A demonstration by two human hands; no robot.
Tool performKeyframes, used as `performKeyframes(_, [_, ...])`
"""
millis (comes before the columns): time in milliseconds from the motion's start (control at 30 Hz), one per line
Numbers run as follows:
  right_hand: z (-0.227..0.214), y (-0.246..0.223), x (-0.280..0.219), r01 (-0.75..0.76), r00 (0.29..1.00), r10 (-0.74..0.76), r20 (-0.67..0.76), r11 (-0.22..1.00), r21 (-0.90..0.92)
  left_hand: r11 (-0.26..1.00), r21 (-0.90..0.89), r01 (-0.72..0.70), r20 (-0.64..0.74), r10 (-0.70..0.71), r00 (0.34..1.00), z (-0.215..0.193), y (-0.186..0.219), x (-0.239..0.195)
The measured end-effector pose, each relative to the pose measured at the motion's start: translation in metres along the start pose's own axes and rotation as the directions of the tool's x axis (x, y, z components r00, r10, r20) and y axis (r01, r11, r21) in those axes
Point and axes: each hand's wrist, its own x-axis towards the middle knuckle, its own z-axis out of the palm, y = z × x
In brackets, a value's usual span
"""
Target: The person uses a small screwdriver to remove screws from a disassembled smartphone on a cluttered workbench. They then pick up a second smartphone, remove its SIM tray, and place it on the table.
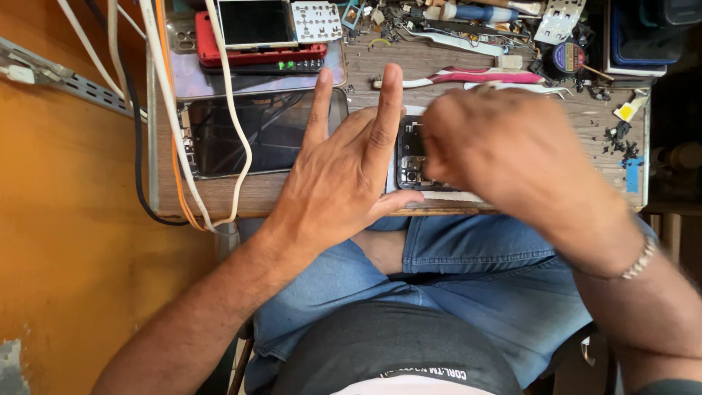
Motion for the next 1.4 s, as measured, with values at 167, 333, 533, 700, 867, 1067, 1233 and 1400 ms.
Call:
performKeyframes(167, [-0.013,0.028,-0.045,-0.25,0.968,0.246,-0.048,0.949,-0.19,1.0,-0.005,-0.004,-0.005,0.004,1.0,0.002,-0.001,0.001])
performKeyframes(333, [0.002,0.048,-0.083,-0.437,0.882,0.468,0.056,0.856,-0.278,1.0,-0.015,-0.014,-0.003,0.014,1.0,0.002,-0.002,0.001])
performKeyframes(533, [0.008,0.055,-0.1,-0.498,0.848,0.521,0.091,0.845,-0.195,1.0,-0.015,-0.01,0.004,0.01,1.0,0.001,-0.001,0.0])
performKeyframes(700, [0.001,0.056,-0.1,-0.451,0.887,0.462,0.032,0.877,-0.167,1.0,-0.009,-0.025,0.001,0.025,1.0,0.002,-0.002,0.001])
performKeyframes(867, [-0.009,0.05,-0.085,-0.433,0.9,0.435,-0.024,0.888,-0.156,1.0,-0.008,-0.015,0.008,0.015,1.0,0.003,-0.003,-0.001])
performKeyframes(1067, [-0.013,0.018,-0.05,-0.305,0.95,0.31,-0.022,0.944,0.123,1.0,-0.008,-0.014,0.01,0.014,1.0,0.002,-0.001,0.0])
performKeyframes(1233, [-0.004,-0.013,-0.011,-0.102,0.994,0.091,0.056,0.959,0.265,1.0,-0.016,-0.005,0.017,0.005,1.0,-0.001,-0.001,0.0])
performKeyframes(1400, [-0.006,-0.024,0.008,-0.043,0.995,0.022,0.102,0.978,0.206,1.0,0.012,-0.003,0.035,0.003,0.999,0.0,-0.002,0.0])
